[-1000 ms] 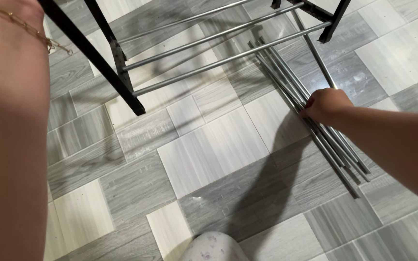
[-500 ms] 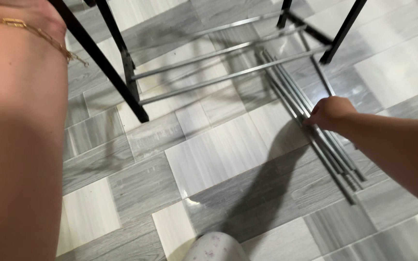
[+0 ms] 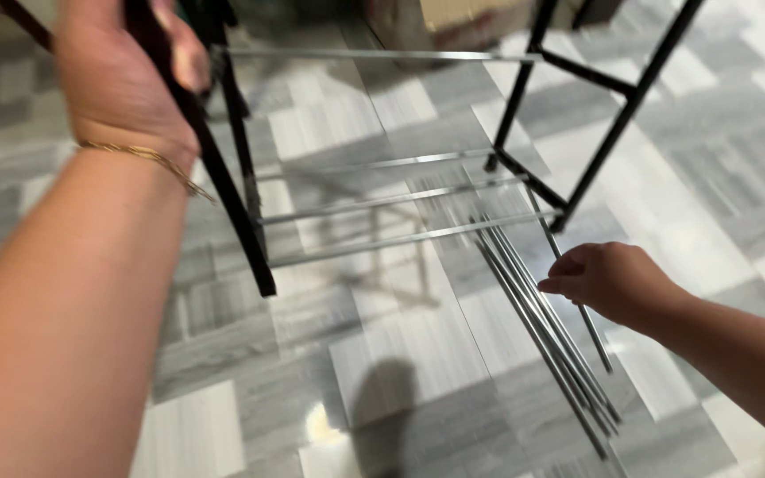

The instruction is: The person assembles a metal rack by inserting horizontal rods into two vertical side frames. They repeatedly insert and remove rods to fit them into the designated slots, then lay the frames flat and organize the remaining rods on the floor.

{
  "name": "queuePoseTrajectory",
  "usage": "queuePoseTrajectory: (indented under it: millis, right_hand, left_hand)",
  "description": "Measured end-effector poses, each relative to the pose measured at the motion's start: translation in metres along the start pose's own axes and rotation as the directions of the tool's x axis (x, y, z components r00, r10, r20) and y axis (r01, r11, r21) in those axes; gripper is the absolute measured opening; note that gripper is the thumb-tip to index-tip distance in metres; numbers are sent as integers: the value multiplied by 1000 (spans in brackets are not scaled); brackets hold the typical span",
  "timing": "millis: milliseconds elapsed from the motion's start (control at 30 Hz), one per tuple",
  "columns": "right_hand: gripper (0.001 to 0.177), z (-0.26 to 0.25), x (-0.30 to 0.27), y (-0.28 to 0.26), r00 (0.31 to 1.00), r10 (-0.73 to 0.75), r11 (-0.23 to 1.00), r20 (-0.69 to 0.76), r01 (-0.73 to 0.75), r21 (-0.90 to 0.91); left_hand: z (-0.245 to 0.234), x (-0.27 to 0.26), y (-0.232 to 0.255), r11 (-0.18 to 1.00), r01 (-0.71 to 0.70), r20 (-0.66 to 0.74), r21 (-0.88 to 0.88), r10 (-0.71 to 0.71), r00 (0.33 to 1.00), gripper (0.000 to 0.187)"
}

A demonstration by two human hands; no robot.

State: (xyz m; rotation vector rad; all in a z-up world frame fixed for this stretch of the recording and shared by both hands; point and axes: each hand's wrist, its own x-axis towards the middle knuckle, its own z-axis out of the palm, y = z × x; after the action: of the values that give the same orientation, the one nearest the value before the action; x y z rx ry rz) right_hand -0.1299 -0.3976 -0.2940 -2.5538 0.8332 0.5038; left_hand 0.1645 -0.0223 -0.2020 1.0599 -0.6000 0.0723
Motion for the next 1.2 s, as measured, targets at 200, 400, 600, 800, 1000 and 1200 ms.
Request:
queuePoseTrajectory:
  millis: [200, 400, 600, 800, 1000, 1200]
  right_hand:
    - [39, -110, -70, -139, 991, -96, 988, -94, 106, 114]
    - [38, -188, -91, -221, 917, -309, 940, -252, 335, 68]
    - [42, -229, -82, -224, 609, -625, 744, -489, 653, -139]
    - [48, -252, -72, -206, 22, -827, 416, -561, 696, -586]
    - [33, -269, -85, -190, 50, -832, 456, -552, 629, -630]
    - [25, -267, -101, -196, 44, -847, 426, -530, 653, -626]
  left_hand:
    - [12, 30, 111, 999, 26, -112, 47, -20, 994, 53]
    - [43, 39, 195, 993, 42, -133, 107, -28, 991, 61]
    - [99, 27, 243, 998, 20, -94, 59, -14, 995, 54]
    - [138, 5, 285, 999, 28, -124, 45, -22, 992, 56]
    - [152, -15, 320, 996, -8, -150, 91, 22, 988, 65]
    - [152, -31, 333, 992, -55, -146, 111, 71, 987, 62]
